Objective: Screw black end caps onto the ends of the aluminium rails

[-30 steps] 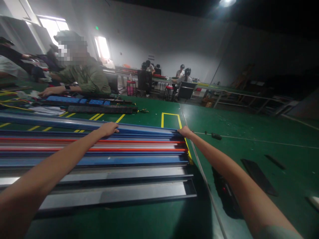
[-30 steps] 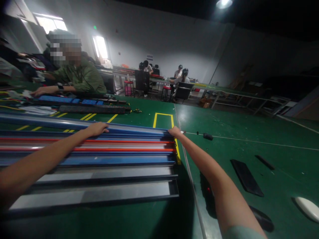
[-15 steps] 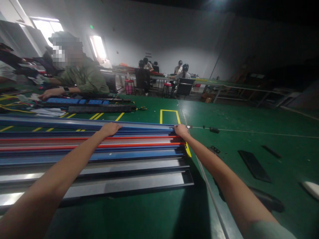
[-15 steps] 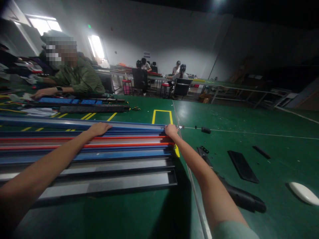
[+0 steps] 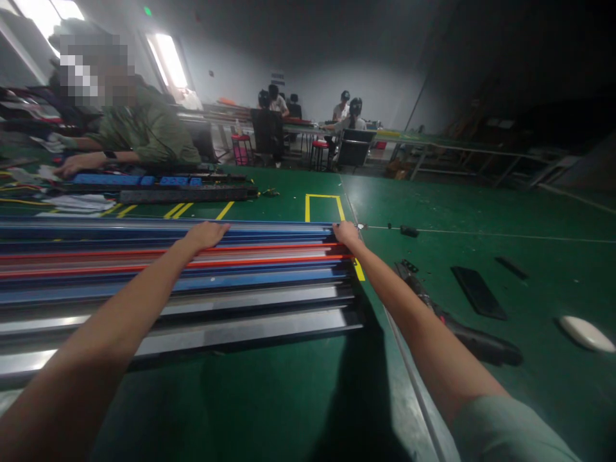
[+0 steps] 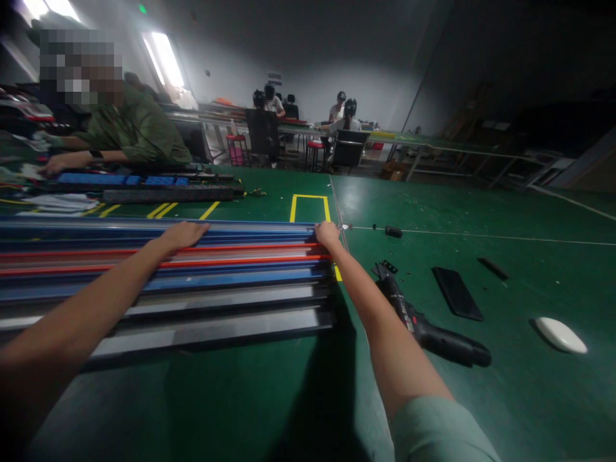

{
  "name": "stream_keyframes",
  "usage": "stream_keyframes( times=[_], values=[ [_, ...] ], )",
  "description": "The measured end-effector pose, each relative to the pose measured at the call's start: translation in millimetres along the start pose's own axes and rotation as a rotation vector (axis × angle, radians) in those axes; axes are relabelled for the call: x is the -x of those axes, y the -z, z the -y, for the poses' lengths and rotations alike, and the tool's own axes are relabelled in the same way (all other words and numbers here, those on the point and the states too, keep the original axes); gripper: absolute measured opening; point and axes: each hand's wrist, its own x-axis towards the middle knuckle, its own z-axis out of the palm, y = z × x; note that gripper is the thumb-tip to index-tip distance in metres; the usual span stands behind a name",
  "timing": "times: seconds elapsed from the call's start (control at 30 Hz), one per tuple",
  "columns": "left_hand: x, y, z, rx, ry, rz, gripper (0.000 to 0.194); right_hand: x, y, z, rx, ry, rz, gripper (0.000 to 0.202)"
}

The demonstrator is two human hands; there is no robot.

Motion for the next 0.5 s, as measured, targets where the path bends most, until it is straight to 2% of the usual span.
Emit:
stream_keyframes(
  times=[0.2,0.5],
  values=[
    [13,6.1,-6,-0.023,0.007,0.001,0.078,1,-2,0,0.0,0.008,-0.018,0.037],
    [12,2.4,-4,-0.074,0.028,-0.001,0.084,-1,-3,1,-0.014,0.011,-0.034,0.037]
  ],
)
